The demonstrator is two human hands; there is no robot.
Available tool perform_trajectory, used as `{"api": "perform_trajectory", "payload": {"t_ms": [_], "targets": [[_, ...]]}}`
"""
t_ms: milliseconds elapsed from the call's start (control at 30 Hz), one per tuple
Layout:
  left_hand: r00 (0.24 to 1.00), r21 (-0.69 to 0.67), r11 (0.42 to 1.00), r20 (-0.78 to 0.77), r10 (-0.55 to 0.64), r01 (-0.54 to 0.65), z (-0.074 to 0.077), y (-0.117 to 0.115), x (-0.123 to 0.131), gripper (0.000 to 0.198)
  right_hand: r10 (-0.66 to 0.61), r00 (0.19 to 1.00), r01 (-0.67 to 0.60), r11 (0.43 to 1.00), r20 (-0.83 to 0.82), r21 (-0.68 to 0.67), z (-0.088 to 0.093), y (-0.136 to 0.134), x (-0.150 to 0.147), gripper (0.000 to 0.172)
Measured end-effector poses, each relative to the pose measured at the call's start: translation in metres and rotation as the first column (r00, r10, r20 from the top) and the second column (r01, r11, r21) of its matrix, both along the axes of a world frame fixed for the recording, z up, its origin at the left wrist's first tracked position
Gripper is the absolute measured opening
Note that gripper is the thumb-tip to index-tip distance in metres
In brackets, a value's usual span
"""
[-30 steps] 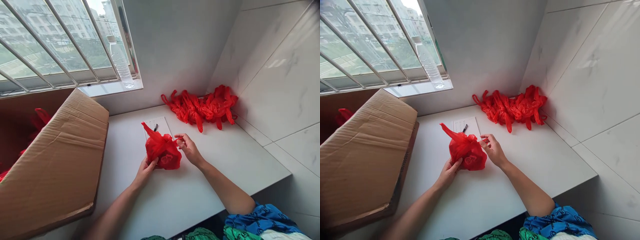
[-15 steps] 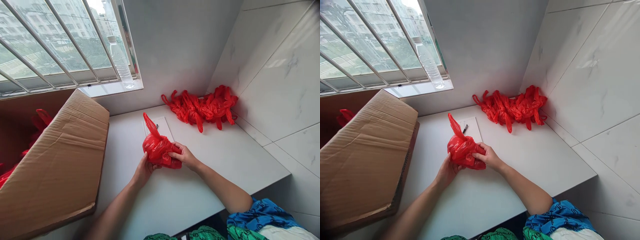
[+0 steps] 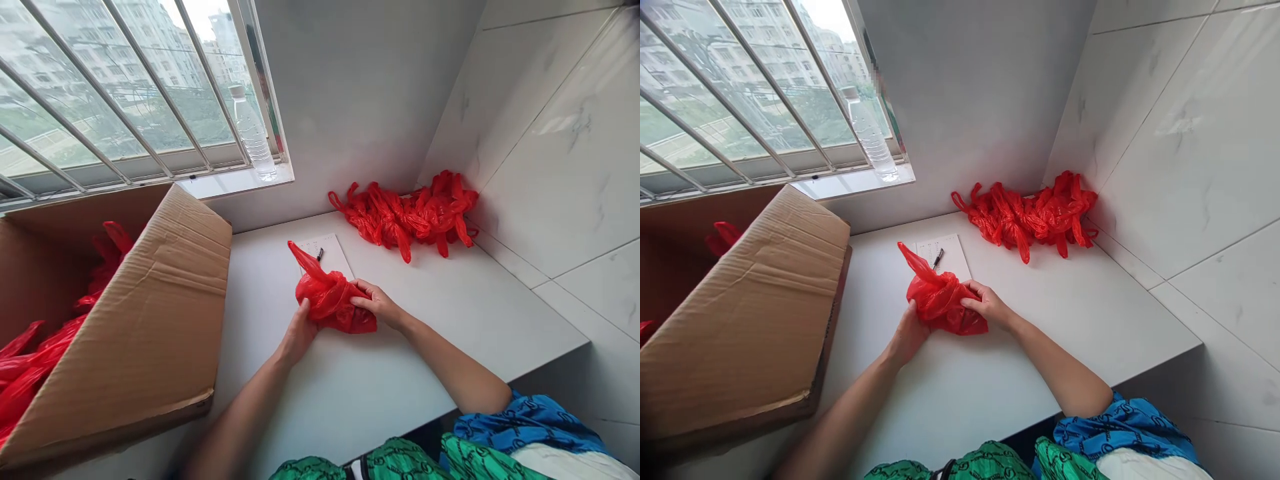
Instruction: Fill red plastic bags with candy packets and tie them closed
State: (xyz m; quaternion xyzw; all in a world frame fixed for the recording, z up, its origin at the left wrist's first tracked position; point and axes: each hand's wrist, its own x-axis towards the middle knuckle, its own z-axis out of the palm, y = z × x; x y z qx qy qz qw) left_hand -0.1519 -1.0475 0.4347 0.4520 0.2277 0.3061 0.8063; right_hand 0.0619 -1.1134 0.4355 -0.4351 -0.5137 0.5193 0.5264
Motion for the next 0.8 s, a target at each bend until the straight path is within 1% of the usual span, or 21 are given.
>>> {"api": "perform_trajectory", "payload": {"t_ms": [67,100,167,233,267,333,400,467,533,633,733,800], "targets": [[0.998,0.043,0.998,-0.052,0.041,-0.039,0.001,-0.003,0.002,0.057,0.035,0.992,-0.037,0.999,0.118,0.018,0.004,-0.001,-0.003,0.047],[0.993,0.046,0.995,-0.074,0.087,-0.084,0.0,-0.004,0.004,0.057,0.018,0.981,-0.024,0.999,0.196,0.03,0.006,-0.002,-0.007,0.05],[0.98,0.024,0.985,-0.093,0.174,-0.172,-0.005,-0.005,0.006,0.055,-0.076,0.941,0.059,0.996,0.329,0.061,0.01,-0.002,-0.018,0.049],[0.966,-0.007,0.97,-0.098,0.239,-0.241,-0.01,-0.004,0.007,0.051,-0.19,0.909,0.17,0.982,0.371,0.087,0.011,0.0,-0.032,0.042],[0.96,-0.021,0.964,-0.101,0.261,-0.264,-0.013,-0.004,0.007,0.049,-0.229,0.908,0.21,0.973,0.35,0.093,0.01,0.001,-0.038,0.039],[0.951,-0.046,0.955,-0.114,0.288,-0.294,-0.015,-0.003,0.007,0.047,-0.262,0.934,0.248,0.965,0.244,0.088,0.006,0.006,-0.048,0.037],[0.949,-0.051,0.953,-0.126,0.29,-0.298,-0.014,-0.002,0.007,0.046,-0.25,0.964,0.244,0.967,0.089,0.071,0.001,0.01,-0.053,0.037],[0.95,-0.041,0.954,-0.122,0.289,-0.296,-0.013,-0.001,0.007,0.045,-0.215,0.975,0.218,0.975,-0.062,0.04,-0.005,0.014,-0.053,0.037],[0.95,-0.033,0.954,-0.104,0.294,-0.299,-0.011,-0.001,0.007,0.043,-0.182,0.972,0.187,0.982,-0.145,0.018,-0.011,0.016,-0.052,0.037],[0.952,-0.039,0.953,-0.085,0.295,-0.3,-0.012,-0.001,0.007,0.038,-0.156,0.972,0.16,0.987,-0.177,0.008,-0.014,0.015,-0.051,0.036],[0.954,-0.066,0.953,-0.074,0.291,-0.296,-0.014,-0.001,0.006,0.037,-0.112,0.973,0.115,0.993,-0.201,0.004,-0.012,0.013,-0.052,0.035],[0.955,-0.082,0.952,-0.057,0.292,-0.296,-0.015,-0.001,0.005,0.04,-0.121,0.98,0.128,0.991,-0.156,0.035,-0.009,0.012,-0.049,0.036]]}}
